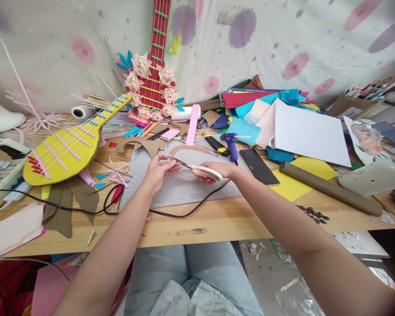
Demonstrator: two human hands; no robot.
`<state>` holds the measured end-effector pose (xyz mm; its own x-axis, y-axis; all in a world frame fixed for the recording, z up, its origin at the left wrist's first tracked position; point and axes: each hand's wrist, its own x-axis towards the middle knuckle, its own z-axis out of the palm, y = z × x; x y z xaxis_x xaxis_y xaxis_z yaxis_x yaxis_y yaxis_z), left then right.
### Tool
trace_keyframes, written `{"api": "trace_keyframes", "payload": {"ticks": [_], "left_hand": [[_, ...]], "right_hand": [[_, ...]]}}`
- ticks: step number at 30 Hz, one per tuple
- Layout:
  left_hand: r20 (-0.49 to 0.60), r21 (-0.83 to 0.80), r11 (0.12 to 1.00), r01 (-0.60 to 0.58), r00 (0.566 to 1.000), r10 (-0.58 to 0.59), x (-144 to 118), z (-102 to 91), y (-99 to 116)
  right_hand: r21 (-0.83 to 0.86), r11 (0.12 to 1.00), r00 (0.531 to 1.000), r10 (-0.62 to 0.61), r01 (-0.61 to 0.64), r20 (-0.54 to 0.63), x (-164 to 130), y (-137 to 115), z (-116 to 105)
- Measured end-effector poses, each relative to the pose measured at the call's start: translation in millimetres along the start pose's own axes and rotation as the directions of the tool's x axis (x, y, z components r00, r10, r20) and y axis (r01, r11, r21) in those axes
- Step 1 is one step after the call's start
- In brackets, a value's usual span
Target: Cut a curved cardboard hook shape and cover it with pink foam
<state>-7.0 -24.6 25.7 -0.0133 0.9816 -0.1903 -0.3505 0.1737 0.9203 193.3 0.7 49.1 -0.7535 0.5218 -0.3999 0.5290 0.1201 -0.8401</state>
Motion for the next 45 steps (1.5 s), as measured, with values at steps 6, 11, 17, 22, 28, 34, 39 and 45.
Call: {"api": "trace_keyframes", "payload": {"ticks": [6,11,17,22,28,34,39,45], "left_hand": [[-0.023,0.133,0.991,0.003,1.0,0.0,5.8,-8.8,5.7],[-0.06,0.094,0.994,-0.055,0.996,0.061,8.5,-8.3,2.1],[-0.125,-0.006,0.989,-0.149,0.981,0.147,8.6,-5.3,-5.8],[-0.125,-0.061,0.987,-0.147,0.982,0.139,8.1,-4.1,-8.9],[-0.132,-0.106,0.985,-0.135,0.984,0.12,6.3,-1.0,-8.2],[-0.13,-0.127,0.985,-0.118,0.986,0.102,5.5,-0.1,-7.8],[-0.131,-0.133,0.985,-0.114,0.987,0.096,5.4,2.0,-8.7],[-0.13,-0.174,0.979,-0.104,0.988,0.081,3.0,8.9,-11.7]], "right_hand": [[-0.006,0.999,0.999,0.045,-0.045,0.026,9.4,-7.6,-6.6],[0.0,0.999,0.999,0.045,-0.045,0.025,18.6,-11.9,-10.2],[0.009,0.999,0.999,0.049,-0.049,-0.012,25.2,-11.8,-5.5],[0.05,0.998,0.998,0.051,-0.049,-0.042,24.6,-8.7,-1.4],[0.086,0.996,0.999,0.034,-0.03,-0.041,24.4,-7.0,0.2],[0.106,0.994,1.0,0.012,-0.009,-0.025,25.4,-4.1,1.4],[0.071,0.997,1.0,-0.016,0.017,-0.02,23.3,-3.8,0.8],[-0.002,0.999,0.999,-0.037,0.037,0.02,16.9,-12.5,-2.2]]}}
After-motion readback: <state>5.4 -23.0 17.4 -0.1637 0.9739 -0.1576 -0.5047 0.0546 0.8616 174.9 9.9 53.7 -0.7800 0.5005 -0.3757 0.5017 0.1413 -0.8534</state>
